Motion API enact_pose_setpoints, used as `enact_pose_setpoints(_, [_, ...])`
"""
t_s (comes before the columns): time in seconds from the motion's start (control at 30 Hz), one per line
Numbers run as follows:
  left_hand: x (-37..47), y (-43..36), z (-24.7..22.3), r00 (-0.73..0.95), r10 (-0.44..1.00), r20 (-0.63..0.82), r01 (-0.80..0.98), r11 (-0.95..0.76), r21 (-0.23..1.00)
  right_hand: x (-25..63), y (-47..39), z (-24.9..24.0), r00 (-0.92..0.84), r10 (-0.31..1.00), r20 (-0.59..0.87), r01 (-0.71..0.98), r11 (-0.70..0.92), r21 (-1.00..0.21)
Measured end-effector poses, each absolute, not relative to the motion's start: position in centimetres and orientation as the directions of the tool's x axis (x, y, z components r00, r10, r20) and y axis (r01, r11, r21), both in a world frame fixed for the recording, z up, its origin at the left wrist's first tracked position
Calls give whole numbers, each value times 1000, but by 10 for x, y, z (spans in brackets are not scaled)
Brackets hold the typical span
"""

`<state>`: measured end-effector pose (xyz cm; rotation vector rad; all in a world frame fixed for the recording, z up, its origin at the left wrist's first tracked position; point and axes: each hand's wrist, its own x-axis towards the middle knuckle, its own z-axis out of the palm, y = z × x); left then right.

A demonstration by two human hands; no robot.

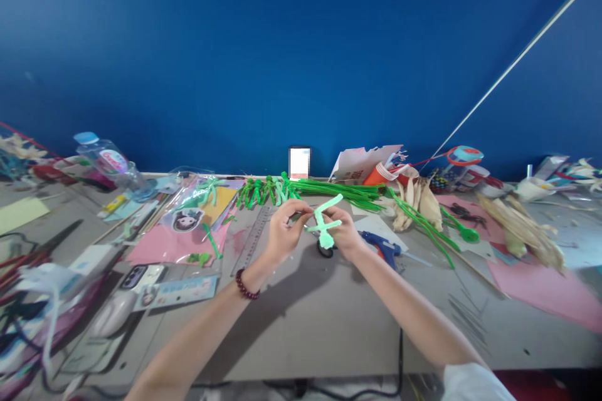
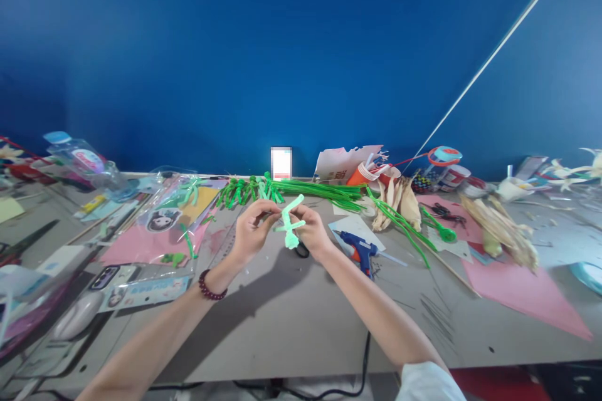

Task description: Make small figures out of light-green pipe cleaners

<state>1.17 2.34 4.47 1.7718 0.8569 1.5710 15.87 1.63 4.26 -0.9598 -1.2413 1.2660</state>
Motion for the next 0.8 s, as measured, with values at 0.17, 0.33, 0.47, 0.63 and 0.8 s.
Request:
enact_pose_setpoints(0.17, [11,24,46,106,794,599,52,-606,794,162,17,45,-203,977,65,-264,10,-965])
enact_pose_setpoints(0.33, [12,22,46,80,819,569,75,-574,815,160,18,44,-71,983,167,-152,155,-976])
enact_pose_setpoints(0.47, [14,19,47,60,862,503,66,-506,860,159,17,43,-27,956,292,-52,291,-955])
enact_pose_setpoints(0.63, [14,17,49,60,892,447,20,-449,893,158,15,41,-18,932,363,41,363,-931])
enact_pose_setpoints(0.8, [13,17,51,107,878,467,76,-475,877,158,13,42,-18,914,405,148,403,-903])
